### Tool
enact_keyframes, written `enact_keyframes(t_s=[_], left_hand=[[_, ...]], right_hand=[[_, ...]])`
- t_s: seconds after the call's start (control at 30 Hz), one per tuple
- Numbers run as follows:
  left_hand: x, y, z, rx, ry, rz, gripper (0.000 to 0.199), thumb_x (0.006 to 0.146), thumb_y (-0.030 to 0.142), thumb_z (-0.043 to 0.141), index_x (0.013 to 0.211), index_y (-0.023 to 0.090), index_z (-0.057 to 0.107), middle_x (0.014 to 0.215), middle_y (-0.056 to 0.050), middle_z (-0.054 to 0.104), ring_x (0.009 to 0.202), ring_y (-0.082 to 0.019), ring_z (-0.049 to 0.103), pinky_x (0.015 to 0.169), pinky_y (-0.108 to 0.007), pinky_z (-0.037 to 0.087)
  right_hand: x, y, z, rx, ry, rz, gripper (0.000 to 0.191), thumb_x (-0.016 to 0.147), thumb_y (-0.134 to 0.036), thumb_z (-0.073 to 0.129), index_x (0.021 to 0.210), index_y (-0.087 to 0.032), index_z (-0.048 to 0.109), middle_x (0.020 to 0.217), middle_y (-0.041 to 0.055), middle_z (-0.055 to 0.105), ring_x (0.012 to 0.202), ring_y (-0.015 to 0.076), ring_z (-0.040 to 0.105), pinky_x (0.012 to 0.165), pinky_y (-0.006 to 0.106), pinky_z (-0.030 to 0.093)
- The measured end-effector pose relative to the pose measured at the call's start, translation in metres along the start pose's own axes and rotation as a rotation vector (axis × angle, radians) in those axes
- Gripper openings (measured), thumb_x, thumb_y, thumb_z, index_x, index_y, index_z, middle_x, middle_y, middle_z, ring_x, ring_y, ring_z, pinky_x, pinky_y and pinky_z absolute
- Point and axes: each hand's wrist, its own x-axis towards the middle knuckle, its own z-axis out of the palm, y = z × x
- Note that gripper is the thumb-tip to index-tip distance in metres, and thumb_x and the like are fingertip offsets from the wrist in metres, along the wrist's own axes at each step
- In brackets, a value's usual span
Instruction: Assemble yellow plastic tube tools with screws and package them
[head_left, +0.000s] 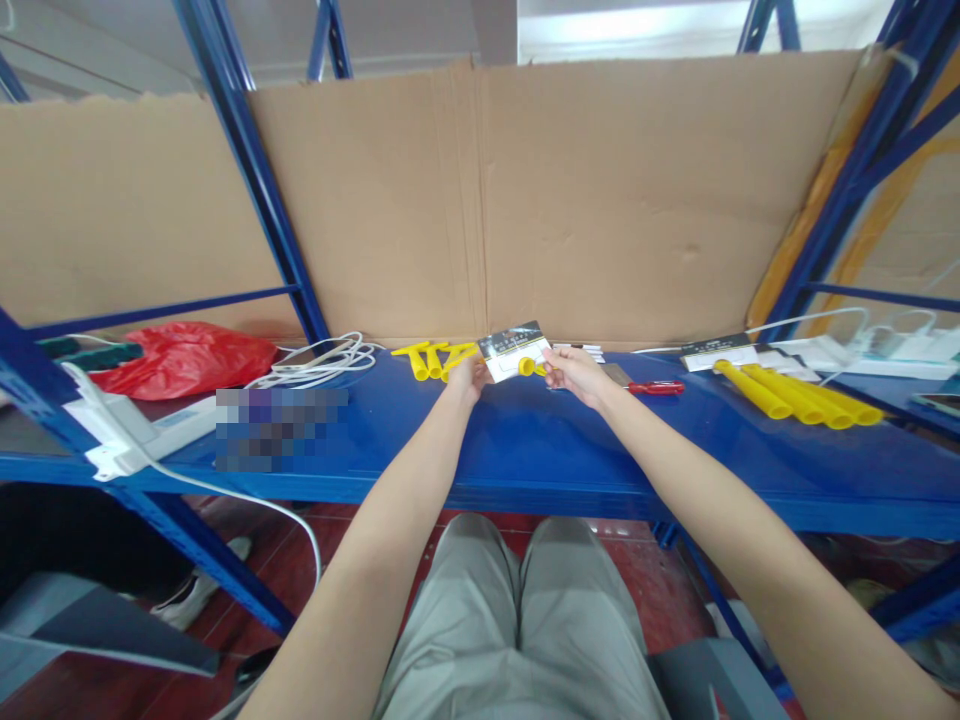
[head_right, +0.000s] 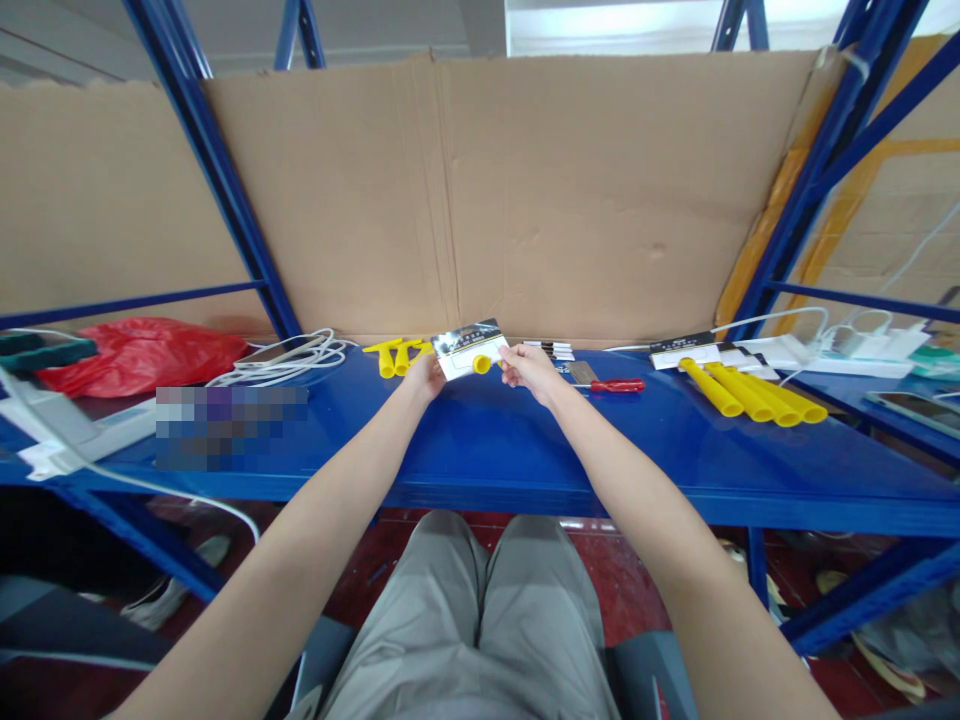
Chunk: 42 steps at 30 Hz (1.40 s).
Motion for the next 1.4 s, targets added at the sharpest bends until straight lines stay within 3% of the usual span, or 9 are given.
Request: enact_keyframes(t_s=[0.23, 0.43, 0.67, 0.97, 1.07, 1.2, 1.33, 1.4], left_hand=[[-0.010, 0.000, 0.005, 0.035, -0.108, -0.029, 0.010, 0.080, 0.016, 0.057, 0.087, 0.011, 0.063, 0.077, -0.008, 0.071, 0.065, -0.017, 0.068, 0.066, -0.029, 0.055], [-0.010, -0.002, 0.006, 0.039, -0.100, 0.012, 0.013, 0.082, 0.013, 0.052, 0.089, 0.014, 0.062, 0.076, -0.007, 0.071, 0.074, -0.019, 0.070, 0.072, -0.031, 0.056], [-0.012, 0.000, 0.006, 0.023, -0.088, -0.031, 0.015, 0.086, 0.024, 0.050, 0.086, 0.015, 0.063, 0.078, -0.007, 0.072, 0.076, -0.021, 0.070, 0.072, -0.032, 0.056], [-0.018, -0.007, 0.011, 0.080, -0.172, 0.062, 0.014, 0.080, 0.021, 0.053, 0.082, 0.014, 0.065, 0.066, -0.004, 0.069, 0.068, -0.019, 0.069, 0.066, -0.028, 0.055], [-0.015, -0.008, 0.009, 0.109, -0.123, 0.121, 0.011, 0.077, 0.019, 0.057, 0.084, 0.015, 0.065, 0.067, -0.004, 0.069, 0.069, -0.019, 0.069, 0.067, -0.028, 0.055], [-0.015, -0.005, 0.006, 0.097, -0.050, 0.209, 0.026, 0.075, 0.012, 0.057, 0.099, 0.018, 0.061, 0.075, -0.001, 0.070, 0.069, -0.018, 0.069, 0.067, -0.028, 0.055], [-0.020, -0.002, 0.007, 0.065, -0.050, 0.262, 0.043, 0.074, 0.007, 0.059, 0.113, 0.025, 0.055, 0.084, 0.000, 0.069, 0.074, -0.016, 0.069, 0.070, -0.028, 0.055], [-0.021, -0.001, 0.009, 0.061, -0.062, 0.273, 0.043, 0.074, 0.006, 0.058, 0.112, 0.026, 0.054, 0.084, 0.001, 0.069, 0.076, -0.016, 0.069, 0.072, -0.029, 0.055]], right_hand=[[-0.002, 0.000, 0.003, -0.005, 0.040, 0.041, 0.022, 0.079, -0.031, 0.068, 0.067, -0.017, 0.056, 0.062, 0.0025, 0.063, 0.047, 0.0084, 0.055, 0.047, 0.021, 0.041], [0.005, 0.004, 0.001, 0.080, 0.090, 0.067, 0.013, 0.081, -0.026, 0.064, 0.074, -0.016, 0.059, 0.069, 0.0031, 0.066, 0.053, 0.0109, 0.059, 0.054, 0.025, 0.047], [0.006, 0.005, 0.007, 0.113, 0.091, 0.085, 0.014, 0.082, -0.021, 0.062, 0.069, -0.016, 0.058, 0.068, 0.0018, 0.065, 0.058, 0.0099, 0.059, 0.060, 0.023, 0.047], [-0.003, -0.001, 0.014, 0.083, 0.096, 0.108, 0.017, 0.087, -0.019, 0.056, 0.070, -0.018, 0.056, 0.068, 0.0016, 0.066, 0.056, 0.0089, 0.060, 0.060, 0.022, 0.050], [-0.003, -0.001, 0.016, 0.078, 0.104, 0.105, 0.016, 0.088, -0.021, 0.055, 0.072, -0.018, 0.056, 0.069, 0.0027, 0.066, 0.060, 0.0102, 0.062, 0.061, 0.022, 0.051], [-0.002, 0.000, 0.019, 0.088, 0.143, 0.118, 0.018, 0.088, -0.018, 0.054, 0.071, -0.018, 0.055, 0.072, 0.0035, 0.068, 0.063, 0.0114, 0.064, 0.064, 0.024, 0.053], [-0.001, 0.001, 0.019, 0.121, 0.186, 0.124, 0.020, 0.089, -0.017, 0.054, 0.069, -0.018, 0.052, 0.069, 0.0014, 0.068, 0.057, 0.0105, 0.063, 0.062, 0.024, 0.053], [0.000, 0.002, 0.018, 0.139, 0.197, 0.122, 0.020, 0.088, -0.018, 0.055, 0.069, -0.019, 0.052, 0.066, 0.0002, 0.067, 0.054, 0.0096, 0.062, 0.059, 0.022, 0.052]])
